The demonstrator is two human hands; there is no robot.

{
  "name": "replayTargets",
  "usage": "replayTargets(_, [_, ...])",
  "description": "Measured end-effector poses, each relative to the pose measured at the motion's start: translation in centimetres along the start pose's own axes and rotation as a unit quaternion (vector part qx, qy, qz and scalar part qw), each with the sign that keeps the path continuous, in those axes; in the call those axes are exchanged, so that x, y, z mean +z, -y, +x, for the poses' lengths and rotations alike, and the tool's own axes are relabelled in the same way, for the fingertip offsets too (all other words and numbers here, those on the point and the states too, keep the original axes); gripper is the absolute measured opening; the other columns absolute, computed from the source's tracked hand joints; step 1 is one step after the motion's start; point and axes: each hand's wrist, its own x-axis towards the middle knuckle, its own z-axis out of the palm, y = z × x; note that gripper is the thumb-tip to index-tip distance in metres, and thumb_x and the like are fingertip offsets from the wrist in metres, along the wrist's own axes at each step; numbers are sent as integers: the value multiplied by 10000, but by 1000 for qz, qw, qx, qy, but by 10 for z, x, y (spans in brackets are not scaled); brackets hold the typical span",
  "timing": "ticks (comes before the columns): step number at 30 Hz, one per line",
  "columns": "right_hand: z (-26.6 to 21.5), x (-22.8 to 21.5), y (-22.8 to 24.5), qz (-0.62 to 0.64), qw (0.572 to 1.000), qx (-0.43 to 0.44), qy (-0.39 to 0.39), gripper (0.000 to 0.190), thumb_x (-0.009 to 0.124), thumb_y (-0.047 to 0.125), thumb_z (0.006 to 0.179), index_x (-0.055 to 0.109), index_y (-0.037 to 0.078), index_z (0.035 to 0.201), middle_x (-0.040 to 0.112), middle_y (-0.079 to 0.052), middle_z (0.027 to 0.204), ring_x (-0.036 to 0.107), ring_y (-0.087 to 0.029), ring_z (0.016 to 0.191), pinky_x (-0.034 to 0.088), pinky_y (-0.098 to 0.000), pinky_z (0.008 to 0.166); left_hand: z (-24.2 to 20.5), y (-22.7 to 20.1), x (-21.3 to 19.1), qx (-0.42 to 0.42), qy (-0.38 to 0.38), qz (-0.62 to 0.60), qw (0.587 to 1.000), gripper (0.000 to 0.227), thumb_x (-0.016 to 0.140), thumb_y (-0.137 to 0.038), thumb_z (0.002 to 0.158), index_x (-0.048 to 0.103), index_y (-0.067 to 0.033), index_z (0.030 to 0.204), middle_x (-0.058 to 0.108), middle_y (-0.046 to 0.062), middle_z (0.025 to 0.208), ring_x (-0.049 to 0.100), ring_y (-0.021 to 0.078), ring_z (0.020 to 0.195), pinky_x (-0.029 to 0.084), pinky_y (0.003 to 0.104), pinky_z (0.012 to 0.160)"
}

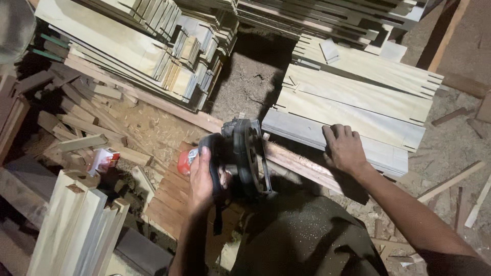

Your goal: The person uses a circular saw to cut multiple wooden planks in a workshop. They position each plank, cut it, and then move the cut piece aside to continue with the next one.

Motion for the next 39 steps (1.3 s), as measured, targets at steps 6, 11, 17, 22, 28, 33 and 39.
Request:
replayTargets(6, [7, 16, -13, -29, 996, -58, -68, 658, 673, 412, 906, 440, 65, 1414, 582, -184, 1161, 616, -290, 1045, 605, -426, 817, 2, 4, -2, 12, 17, -34, 999, 549, 408, -473, 1088, 623, -2, 1271, 590, 74, 636, 529, 143, 426, 430, 284, 382])
replayTargets(11, [0, -4, -37, 102, 994, -4, 26, 419, 614, 420, 987, 571, 81, 1230, 655, -117, 957, 662, -241, 795, 614, -368, 601, 3, 7, -8, 34, 29, -29, 999, 553, 380, -449, 1069, 618, -13, 1310, 719, 82, 842, 593, 126, 536, 473, 265, 457])
replayTargets(17, [-46, -28, -44, 235, 956, 155, -78, 330, 652, 332, 999, 641, 34, 1140, 657, -165, 941, 651, -264, 689, 559, -413, 541, 7, 21, -21, 17, 14, -34, 999, 555, 393, -478, 1089, 661, 1, 1175, 623, 69, 652, 545, 137, 467, 436, 267, 415])
replayTargets(22, [-34, -28, -48, 165, 943, 194, -213, 352, 767, 282, 950, 633, -19, 1074, 654, -177, 947, 629, -275, 806, 575, -445, 668, -1, 21, -26, 8, -51, 14, 999, 517, 430, -482, 1077, 659, -23, 1137, 572, 45, 625, 521, 131, 466, 419, 276, 420])
replayTargets(28, [39, -15, 1, 201, 968, 105, -107, 344, 709, 283, 959, 620, 23, 1166, 641, -166, 961, 637, -279, 780, 607, -429, 561, -3, 7, -20, 4, -20, -61, 998, 520, 443, -496, 1048, 630, -29, 1183, 553, 32, 610, 512, 144, 419, 418, 291, 381])
replayTargets(33, [61, -26, 23, 136, 979, -61, -142, 494, 761, 305, 860, 643, 99, 1294, 674, -154, 930, 633, -290, 829, 596, -440, 635, -4, 1, -19, 2, -5, -66, 998, 591, 437, -523, 1047, 650, -32, 1299, 494, 16, 588, 492, 126, 395, 440, 289, 372])
replayTargets(39, [26, -31, -73, -5, 960, -62, -273, 546, 793, 401, 855, 658, 221, 1353, 684, -129, 1144, 641, -277, 1061, 545, -476, 904, -5, -2, -27, 63, 36, -9, 997, 572, 370, -428, 1079, 579, -5, 1402, 716, 112, 1158, 705, 169, 897, 582, 278, 722])
